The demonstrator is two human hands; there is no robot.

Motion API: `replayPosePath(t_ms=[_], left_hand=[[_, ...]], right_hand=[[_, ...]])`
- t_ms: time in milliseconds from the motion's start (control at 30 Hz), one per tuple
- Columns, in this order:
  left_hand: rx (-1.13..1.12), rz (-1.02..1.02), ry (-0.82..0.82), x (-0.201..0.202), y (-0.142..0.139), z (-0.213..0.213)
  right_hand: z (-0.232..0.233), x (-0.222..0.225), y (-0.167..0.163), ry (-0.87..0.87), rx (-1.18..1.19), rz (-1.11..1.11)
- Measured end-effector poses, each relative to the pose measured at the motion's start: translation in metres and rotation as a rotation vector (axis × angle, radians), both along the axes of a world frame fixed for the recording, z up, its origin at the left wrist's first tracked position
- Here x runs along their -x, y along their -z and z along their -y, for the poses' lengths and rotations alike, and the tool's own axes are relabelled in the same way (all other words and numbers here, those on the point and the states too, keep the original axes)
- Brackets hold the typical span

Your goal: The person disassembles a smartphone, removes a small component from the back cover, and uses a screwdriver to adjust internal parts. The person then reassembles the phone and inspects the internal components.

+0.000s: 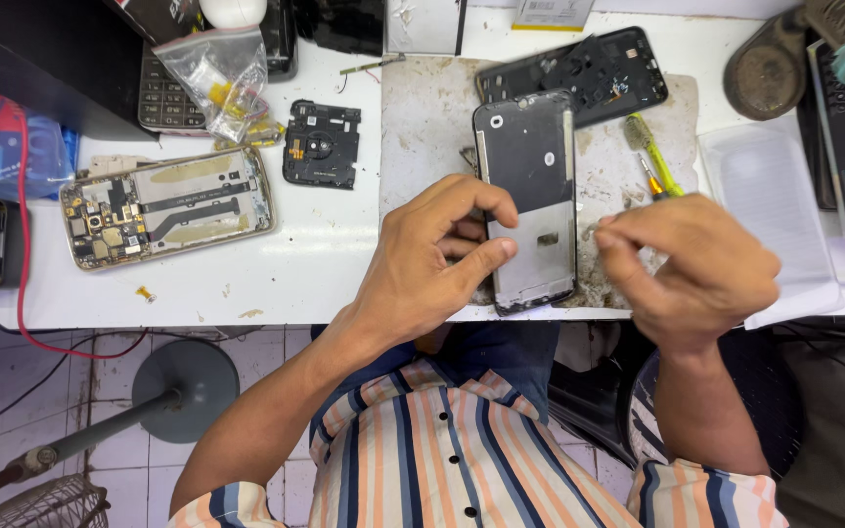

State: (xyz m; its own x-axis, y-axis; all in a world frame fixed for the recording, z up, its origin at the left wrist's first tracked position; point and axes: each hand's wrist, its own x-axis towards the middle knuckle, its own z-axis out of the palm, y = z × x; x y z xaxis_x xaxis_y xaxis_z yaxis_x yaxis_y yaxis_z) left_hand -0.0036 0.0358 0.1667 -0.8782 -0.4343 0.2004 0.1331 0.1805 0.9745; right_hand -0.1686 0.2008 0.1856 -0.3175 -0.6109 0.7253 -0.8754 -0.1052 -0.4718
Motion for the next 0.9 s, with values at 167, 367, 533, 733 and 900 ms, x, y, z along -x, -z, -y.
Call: replayPosePath(t_ms=[167, 367, 533, 733, 900], left_hand=[[-0.136, -0.032, 0.031, 0.0, -0.01, 0.002], [-0.059, 0.034, 0.077, -0.007, -0.026, 0.008], [-0.069, 0.124, 0.125, -0.016, -0.03, 0.012], [-0.033, 0.2, 0.088, -0.024, -0.027, 0.007], [0.242, 0.202, -0.126, -0.023, -0.021, 0.003]], right_hand=[[0.003, 0.01, -0.014, 0.081, 0.059, -0.178], [0.017, 0.015, -0.025, -0.014, 0.029, -0.084], [0.02, 0.002, -0.024, -0.027, 0.022, 0.159], [0.019, -0.024, -0.009, 0.055, 0.062, 0.298], [0.022, -0.031, 0.001, 0.056, 0.0, 0.133]])
